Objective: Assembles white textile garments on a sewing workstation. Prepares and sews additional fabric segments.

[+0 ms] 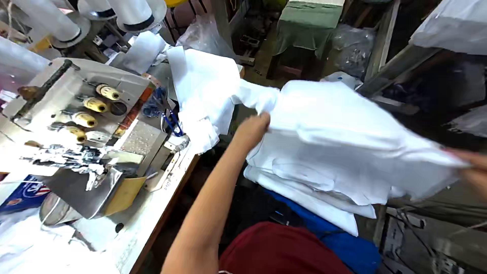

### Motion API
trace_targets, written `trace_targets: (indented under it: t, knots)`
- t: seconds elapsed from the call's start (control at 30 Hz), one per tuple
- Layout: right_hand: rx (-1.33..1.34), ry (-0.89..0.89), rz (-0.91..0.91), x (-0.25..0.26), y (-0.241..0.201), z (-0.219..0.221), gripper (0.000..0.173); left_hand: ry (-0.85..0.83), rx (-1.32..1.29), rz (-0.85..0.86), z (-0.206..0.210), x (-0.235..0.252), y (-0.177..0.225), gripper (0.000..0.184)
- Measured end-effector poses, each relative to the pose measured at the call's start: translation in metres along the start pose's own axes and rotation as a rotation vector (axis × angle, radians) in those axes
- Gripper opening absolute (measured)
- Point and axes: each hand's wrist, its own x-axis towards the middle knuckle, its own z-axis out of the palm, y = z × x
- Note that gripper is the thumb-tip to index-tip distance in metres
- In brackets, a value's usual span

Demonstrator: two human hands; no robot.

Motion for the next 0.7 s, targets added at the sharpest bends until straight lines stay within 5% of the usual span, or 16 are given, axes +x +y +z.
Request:
trace_targets:
  t: [0.1,0.17,0.27,0.33,0.5,0.6,0.7]
  knots:
    - [0.007,-0.229,0.141,-0.023,0.031,0.077,0.037,-0.326,-0.043,-0.248,0.07,-0.034,-0.026,0.031]
    - [-0.116,-0.534,0.216,-0.024,0.039,0.114,0.036,-0.461,-0.057,-0.339,0.094,-0.054,-0.034,0.037]
    - [-0.434,-0.947,0.267,0.016,0.012,0.122,0.037,-0.56,-0.082,-0.399,0.096,-0.078,-0.036,0.05]
    - [-0.466,-0.748,0.08,0.045,-0.045,0.117,0.032,-0.596,-0.124,-0.437,0.076,-0.093,-0.033,0.062]
    - [-0.042,-0.024,-0.807,0.103,-0.191,0.189,0.019,-0.522,-0.336,-0.374,0.025,-0.144,-0.028,0.047]
    - [0.111,0.076,-1.134,0.131,-0.264,0.248,0.02,-0.357,-0.436,-0.372,0.003,-0.175,-0.025,0.043]
    - [0.083,0.054,-1.185,0.16,-0.312,0.287,0.024,-0.178,-0.54,-0.391,-0.002,-0.206,-0.025,0.04]
